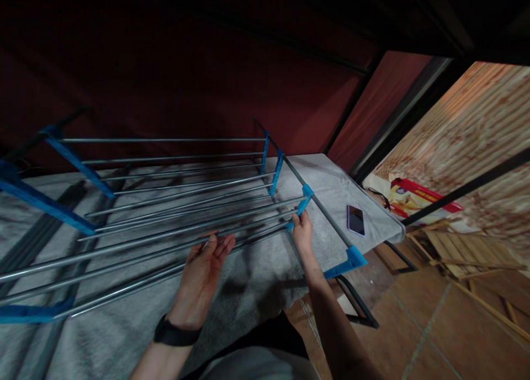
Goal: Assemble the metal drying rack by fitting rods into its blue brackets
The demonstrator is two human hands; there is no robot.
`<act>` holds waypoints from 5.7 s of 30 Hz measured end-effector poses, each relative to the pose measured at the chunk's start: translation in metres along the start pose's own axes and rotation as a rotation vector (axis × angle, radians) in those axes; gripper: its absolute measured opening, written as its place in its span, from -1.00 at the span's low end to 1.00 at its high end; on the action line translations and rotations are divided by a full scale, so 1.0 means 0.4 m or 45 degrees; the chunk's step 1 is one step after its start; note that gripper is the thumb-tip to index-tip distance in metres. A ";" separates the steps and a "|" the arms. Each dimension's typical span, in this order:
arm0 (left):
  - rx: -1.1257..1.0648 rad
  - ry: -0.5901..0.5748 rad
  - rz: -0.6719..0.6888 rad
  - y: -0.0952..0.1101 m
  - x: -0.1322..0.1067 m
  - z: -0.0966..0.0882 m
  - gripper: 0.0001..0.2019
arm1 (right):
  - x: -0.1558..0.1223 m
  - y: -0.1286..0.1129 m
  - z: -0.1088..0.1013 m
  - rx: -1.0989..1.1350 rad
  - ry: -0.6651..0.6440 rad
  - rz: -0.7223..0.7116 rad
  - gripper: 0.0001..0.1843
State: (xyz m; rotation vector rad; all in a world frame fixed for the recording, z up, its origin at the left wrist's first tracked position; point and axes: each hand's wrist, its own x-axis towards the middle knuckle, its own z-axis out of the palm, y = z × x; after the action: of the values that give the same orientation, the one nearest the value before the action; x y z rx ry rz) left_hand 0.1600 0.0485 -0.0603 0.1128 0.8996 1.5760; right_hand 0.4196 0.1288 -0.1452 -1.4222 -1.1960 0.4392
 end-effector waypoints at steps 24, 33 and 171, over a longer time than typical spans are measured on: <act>0.051 -0.040 0.095 -0.015 -0.003 -0.011 -0.91 | -0.001 -0.007 -0.004 -0.036 -0.005 0.028 -0.69; 0.060 -0.119 0.132 -0.026 -0.002 -0.021 -0.85 | -0.003 -0.014 -0.003 -0.051 -0.006 0.043 -0.71; 1.414 0.887 1.016 0.223 0.096 -0.640 -0.65 | -0.344 -0.079 0.362 -0.815 -1.178 -1.027 -0.63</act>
State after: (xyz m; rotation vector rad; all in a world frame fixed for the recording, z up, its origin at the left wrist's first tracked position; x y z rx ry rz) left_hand -0.0608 -0.0337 -0.2000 0.8213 2.4411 1.6264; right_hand 0.2322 0.0815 -0.2048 -1.0781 -2.6970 0.1118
